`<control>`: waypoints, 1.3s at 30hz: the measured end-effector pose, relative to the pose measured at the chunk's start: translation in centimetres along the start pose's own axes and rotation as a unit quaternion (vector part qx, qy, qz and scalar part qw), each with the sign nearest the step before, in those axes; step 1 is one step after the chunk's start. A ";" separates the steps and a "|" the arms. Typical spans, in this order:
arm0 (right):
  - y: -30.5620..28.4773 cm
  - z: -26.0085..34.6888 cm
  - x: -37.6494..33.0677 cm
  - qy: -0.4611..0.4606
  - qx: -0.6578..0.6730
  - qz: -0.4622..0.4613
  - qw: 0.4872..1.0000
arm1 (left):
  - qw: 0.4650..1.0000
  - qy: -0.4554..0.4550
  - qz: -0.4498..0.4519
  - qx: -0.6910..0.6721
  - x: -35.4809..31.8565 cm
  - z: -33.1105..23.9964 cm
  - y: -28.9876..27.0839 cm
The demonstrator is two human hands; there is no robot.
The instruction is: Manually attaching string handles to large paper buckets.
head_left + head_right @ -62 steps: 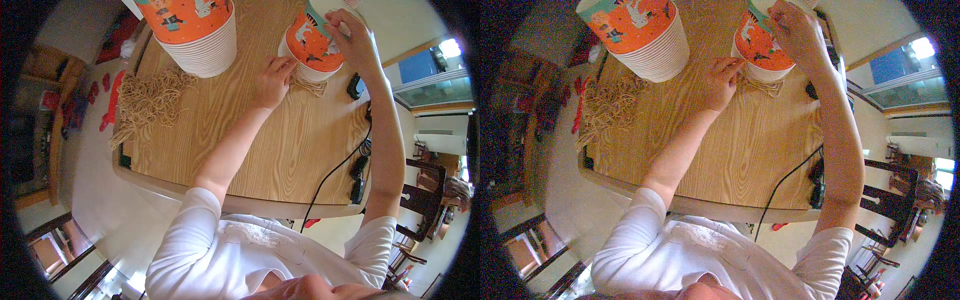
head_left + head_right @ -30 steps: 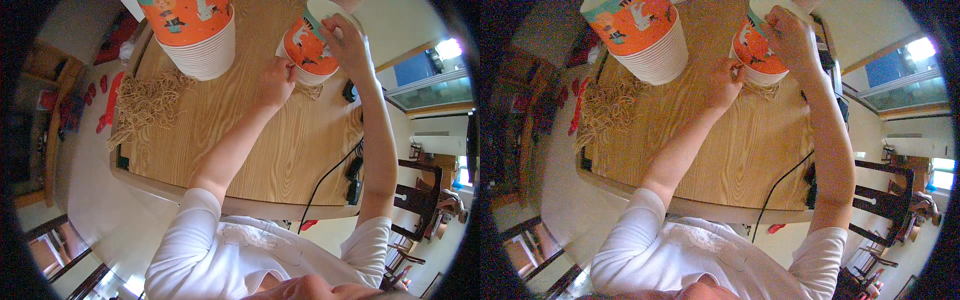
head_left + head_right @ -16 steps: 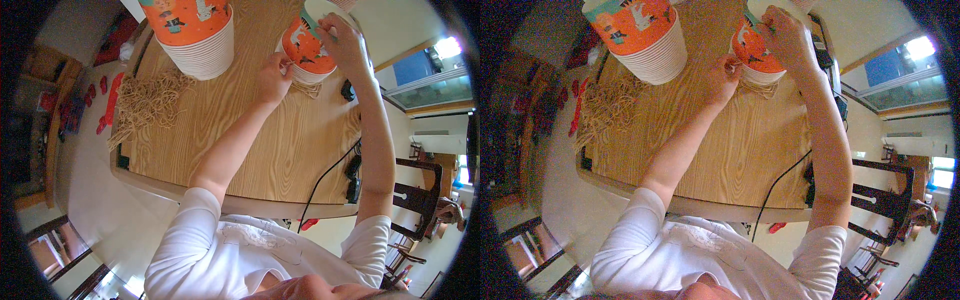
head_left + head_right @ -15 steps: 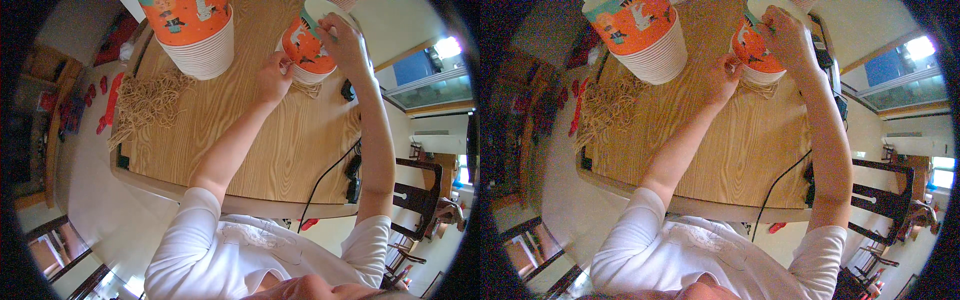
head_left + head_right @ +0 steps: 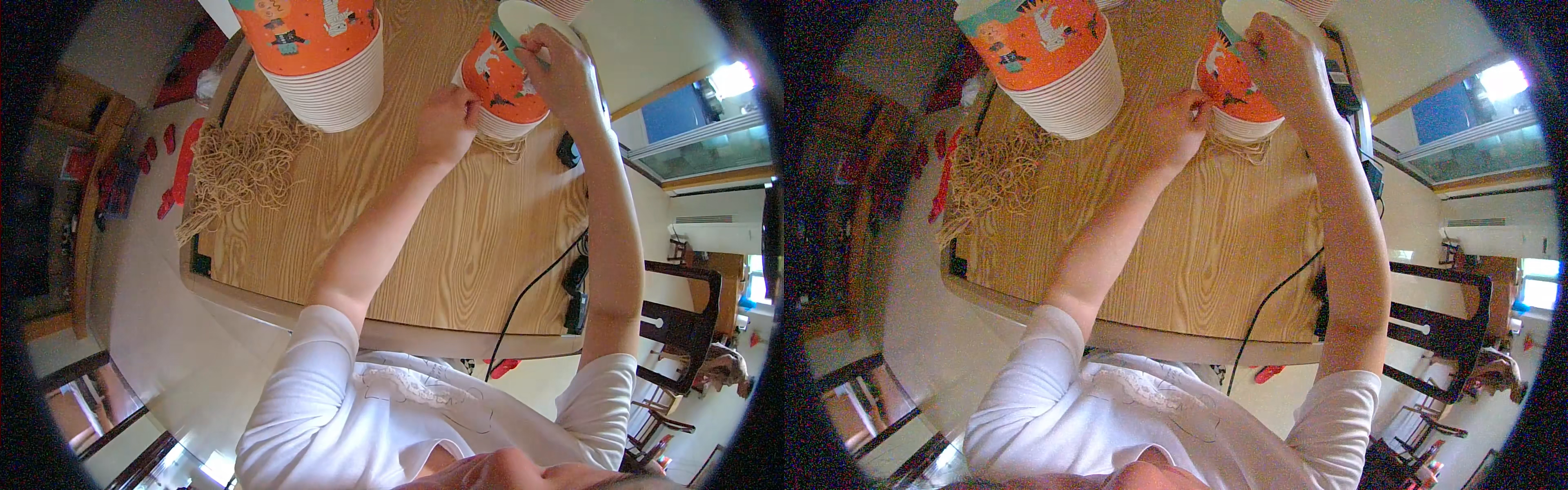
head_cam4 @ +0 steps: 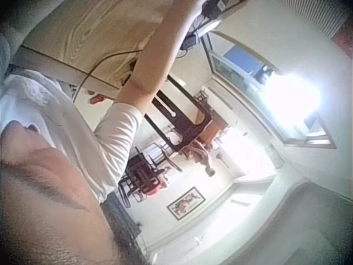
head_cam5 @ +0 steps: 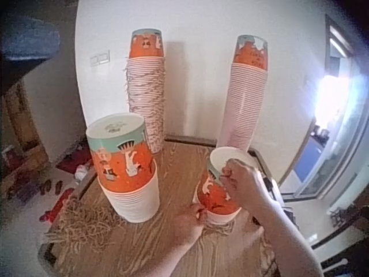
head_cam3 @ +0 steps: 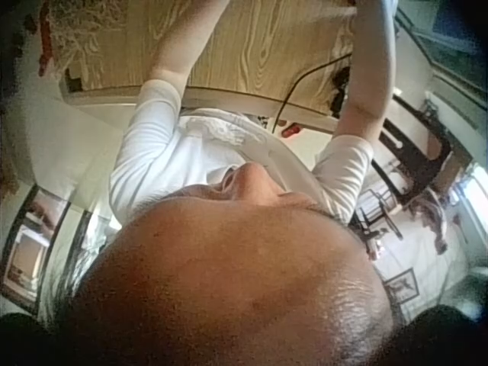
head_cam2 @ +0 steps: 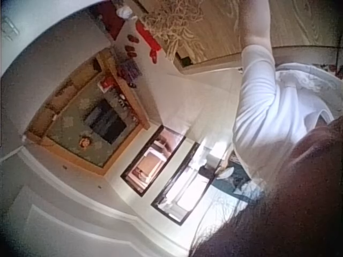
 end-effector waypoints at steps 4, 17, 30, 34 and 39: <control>0.1 -0.2 0.0 0.057 -0.015 0.047 0.997 | 0.996 0.050 0.008 0.069 0.7 -1.2 0.1; 0.1 -0.2 -0.2 0.020 0.001 0.013 1.000 | 0.999 0.044 -0.026 -0.002 -0.2 -0.1 -0.2; 0.7 -0.8 -0.1 0.047 0.005 0.019 0.999 | 0.987 -0.112 0.022 -0.113 -0.7 2.2 -0.4; 0.8 -0.8 0.0 0.049 -0.018 0.026 0.998 | 0.991 -0.105 0.024 -0.084 -0.6 2.3 -0.5; 0.1 0.2 -0.5 0.099 0.015 0.050 0.994 | 0.994 -0.086 0.058 -0.046 -0.2 0.8 -1.1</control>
Point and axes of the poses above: each hand's wrist, its own x-axis towards the middle knuckle, its own y-axis out of the palm, z = x × y, the point moved 6 cm from there along x, towards the middle knuckle, and after that the axes turned 4 degrees about z, right-handed, at the moved point
